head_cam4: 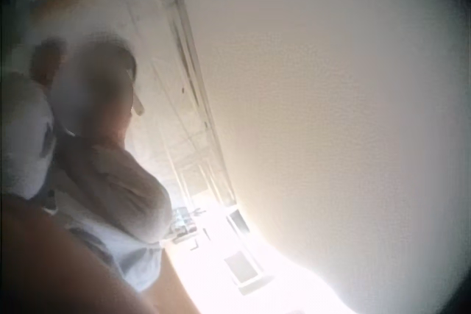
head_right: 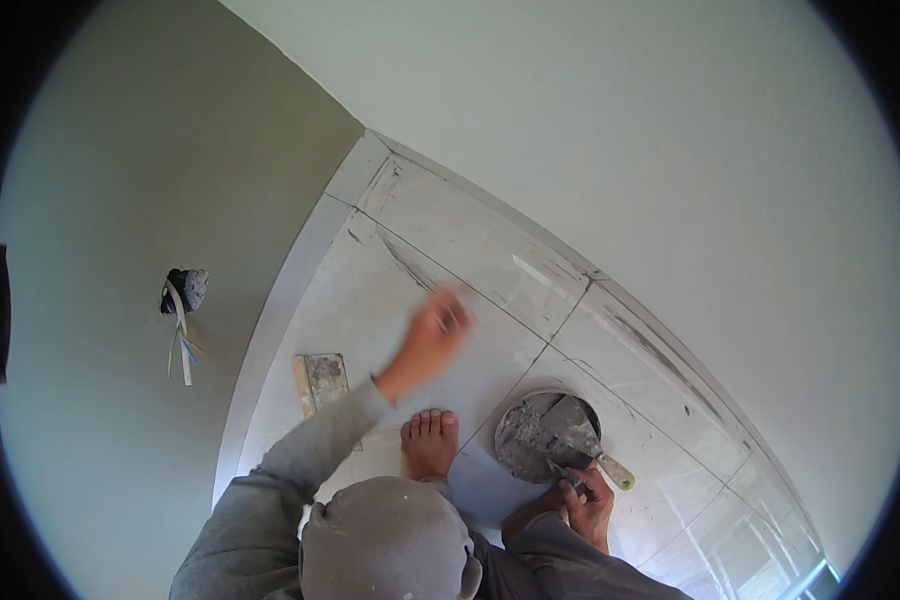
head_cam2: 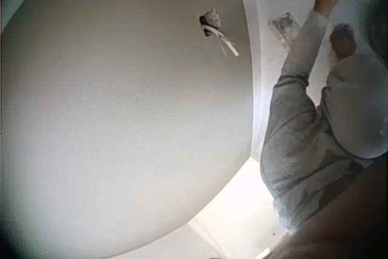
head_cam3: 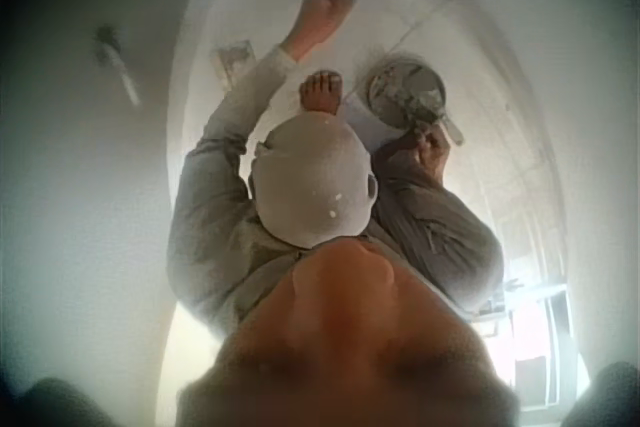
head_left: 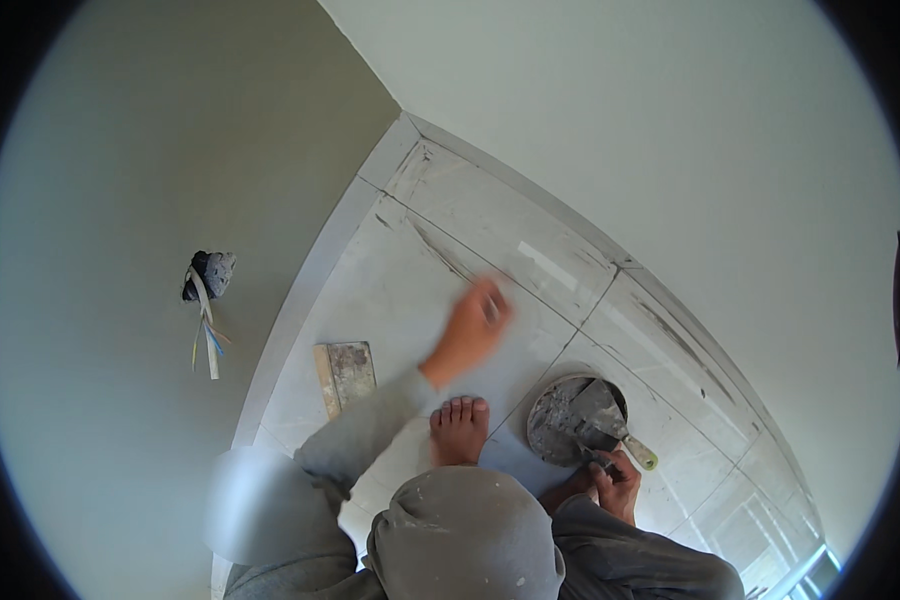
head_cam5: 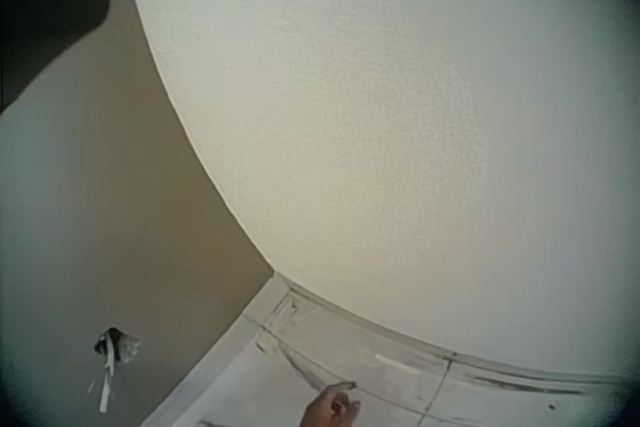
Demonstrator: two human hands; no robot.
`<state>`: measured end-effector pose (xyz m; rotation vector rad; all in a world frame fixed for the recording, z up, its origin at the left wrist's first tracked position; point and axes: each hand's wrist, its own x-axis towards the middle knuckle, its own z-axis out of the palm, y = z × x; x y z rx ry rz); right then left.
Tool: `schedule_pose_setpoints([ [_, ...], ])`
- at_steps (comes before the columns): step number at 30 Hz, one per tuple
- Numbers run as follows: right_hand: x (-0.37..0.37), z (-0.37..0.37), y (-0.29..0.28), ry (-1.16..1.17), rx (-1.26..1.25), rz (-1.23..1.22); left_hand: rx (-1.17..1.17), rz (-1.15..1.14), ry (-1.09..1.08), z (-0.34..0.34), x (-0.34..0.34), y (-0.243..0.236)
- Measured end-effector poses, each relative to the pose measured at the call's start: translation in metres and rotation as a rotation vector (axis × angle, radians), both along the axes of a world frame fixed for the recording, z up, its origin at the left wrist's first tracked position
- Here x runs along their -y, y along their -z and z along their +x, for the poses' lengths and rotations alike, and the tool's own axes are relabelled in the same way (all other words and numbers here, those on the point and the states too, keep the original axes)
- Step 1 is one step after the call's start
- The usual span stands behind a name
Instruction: The person applies grout to the joints between wall tiles and along the corner using a small scraping tool and by hand, picking up material from a small container.
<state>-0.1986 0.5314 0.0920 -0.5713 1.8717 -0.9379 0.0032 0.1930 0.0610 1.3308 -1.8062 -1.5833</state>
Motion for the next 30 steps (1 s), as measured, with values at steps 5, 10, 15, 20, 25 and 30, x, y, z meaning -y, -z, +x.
schedule_pose_setpoints([
  [5, 0.002, 0.0, 0.005, -0.009, 0.025, -0.029, 0.061, -0.14, -0.511, 0.008, 0.167, 0.046],
  [10, 0.006, -0.007, -0.001, -0.045, -0.015, -0.028, 0.085, -0.036, -0.604, -0.016, 0.206, 0.051],
  [15, 0.009, -0.009, -0.002, -0.026, -0.028, -0.008, 0.111, 0.057, -0.525, -0.024, 0.21, 0.054],
  [20, 0.012, -0.011, -0.005, -0.031, 0.006, -0.021, 0.156, -0.113, -0.466, -0.047, 0.186, 0.057],
  [25, 0.019, -0.013, -0.009, -0.085, -0.031, -0.043, 0.161, -0.051, -0.389, -0.071, 0.151, 0.036],
  [30, 0.018, -0.012, -0.01, -0.067, -0.052, -0.081, 0.141, -0.062, -0.274, -0.096, 0.11, 0.029],
])
